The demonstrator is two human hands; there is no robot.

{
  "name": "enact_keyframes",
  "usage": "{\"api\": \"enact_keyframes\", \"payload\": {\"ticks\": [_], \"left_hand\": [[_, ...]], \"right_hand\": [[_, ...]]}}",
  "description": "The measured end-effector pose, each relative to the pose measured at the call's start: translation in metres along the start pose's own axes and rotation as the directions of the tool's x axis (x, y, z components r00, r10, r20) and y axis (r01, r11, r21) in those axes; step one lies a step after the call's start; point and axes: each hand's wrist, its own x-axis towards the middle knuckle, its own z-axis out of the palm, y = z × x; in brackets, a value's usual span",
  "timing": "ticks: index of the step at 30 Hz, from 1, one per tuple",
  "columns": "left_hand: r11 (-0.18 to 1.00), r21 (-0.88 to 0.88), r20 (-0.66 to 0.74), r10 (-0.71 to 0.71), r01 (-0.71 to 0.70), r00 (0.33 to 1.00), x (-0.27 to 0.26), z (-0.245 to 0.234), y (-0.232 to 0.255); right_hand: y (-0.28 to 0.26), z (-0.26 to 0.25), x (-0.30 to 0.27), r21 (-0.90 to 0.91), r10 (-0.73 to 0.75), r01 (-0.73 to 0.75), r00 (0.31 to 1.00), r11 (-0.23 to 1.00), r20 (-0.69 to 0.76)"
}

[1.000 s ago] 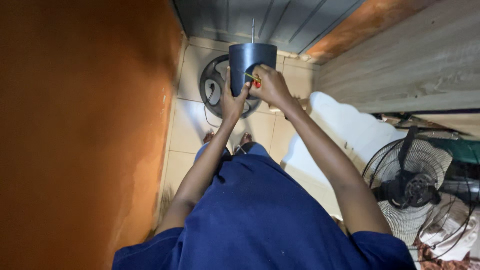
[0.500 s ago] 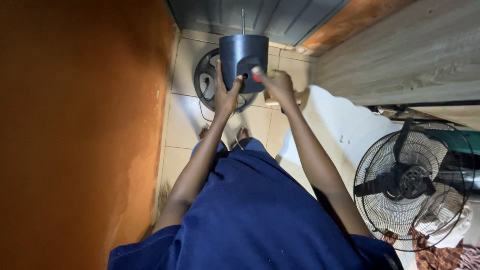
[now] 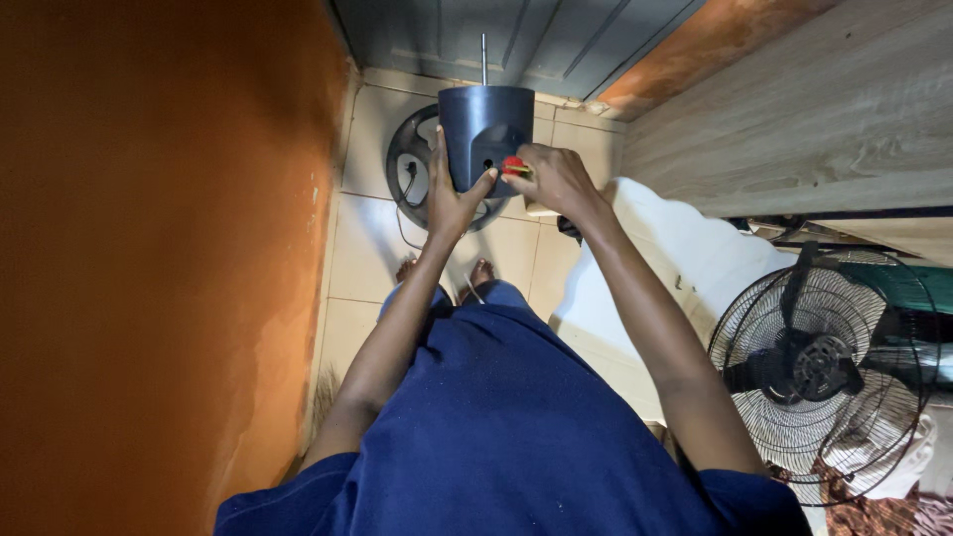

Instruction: The person uses a screwdriver to remove screws from the back casing of a standing fan. They detach the casing and set it aside, then proceed to remove the rear fan guard, exposing the internal motor and wiring.

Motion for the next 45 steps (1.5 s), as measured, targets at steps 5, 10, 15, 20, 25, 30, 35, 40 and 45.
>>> {"api": "enact_keyframes", "payload": {"ticks": [5, 10, 15, 20, 25, 30, 35, 40, 45], "left_hand": [[0.994, 0.057, -0.039, 0.098, -0.095, 0.994, 0.003, 0.001, -0.007], [0.999, 0.027, 0.006, 0.018, -0.018, 1.000, 0.001, 0.000, -0.004], [0.995, 0.070, -0.020, 0.067, -0.065, 0.998, 0.000, 0.000, -0.001], [0.999, 0.022, -0.021, 0.031, -0.031, 0.999, -0.001, 0.002, -0.001], [0.998, 0.041, -0.040, 0.049, -0.047, 0.998, -0.001, 0.002, -0.008], [0.998, 0.042, -0.065, 0.052, -0.049, 0.997, 0.001, 0.005, -0.014], [0.995, 0.027, -0.073, 0.094, -0.092, 0.993, -0.004, 0.005, -0.017], [0.998, -0.052, -0.039, 0.031, -0.033, 0.999, 0.005, 0.005, -0.012], [0.999, -0.044, -0.022, 0.011, -0.012, 1.000, 0.008, -0.005, -0.016]], "right_hand": [[-0.004, -0.008, 0.002, 0.137, 0.149, -0.144, 0.988, 0.980, -0.028], [-0.016, 0.008, 0.013, 0.056, 0.413, -0.416, 0.909, 0.908, 0.047], [-0.013, 0.010, 0.018, 0.066, 0.331, -0.333, 0.943, 0.941, 0.031], [-0.010, 0.001, 0.023, -0.117, 0.375, -0.363, 0.921, 0.924, 0.103], [-0.011, -0.001, 0.034, -0.016, 0.574, -0.594, 0.770, 0.804, 0.280], [-0.012, 0.004, 0.027, 0.015, 0.508, -0.517, 0.845, 0.856, 0.168], [-0.006, -0.006, 0.022, -0.098, -0.031, 0.042, 0.994, 0.994, 0.108], [-0.009, -0.049, 0.028, -0.013, -0.135, 0.139, 0.976, 0.990, 0.174], [0.024, -0.082, 0.010, 0.320, -0.077, 0.134, 0.980, 0.938, -0.184]]}}
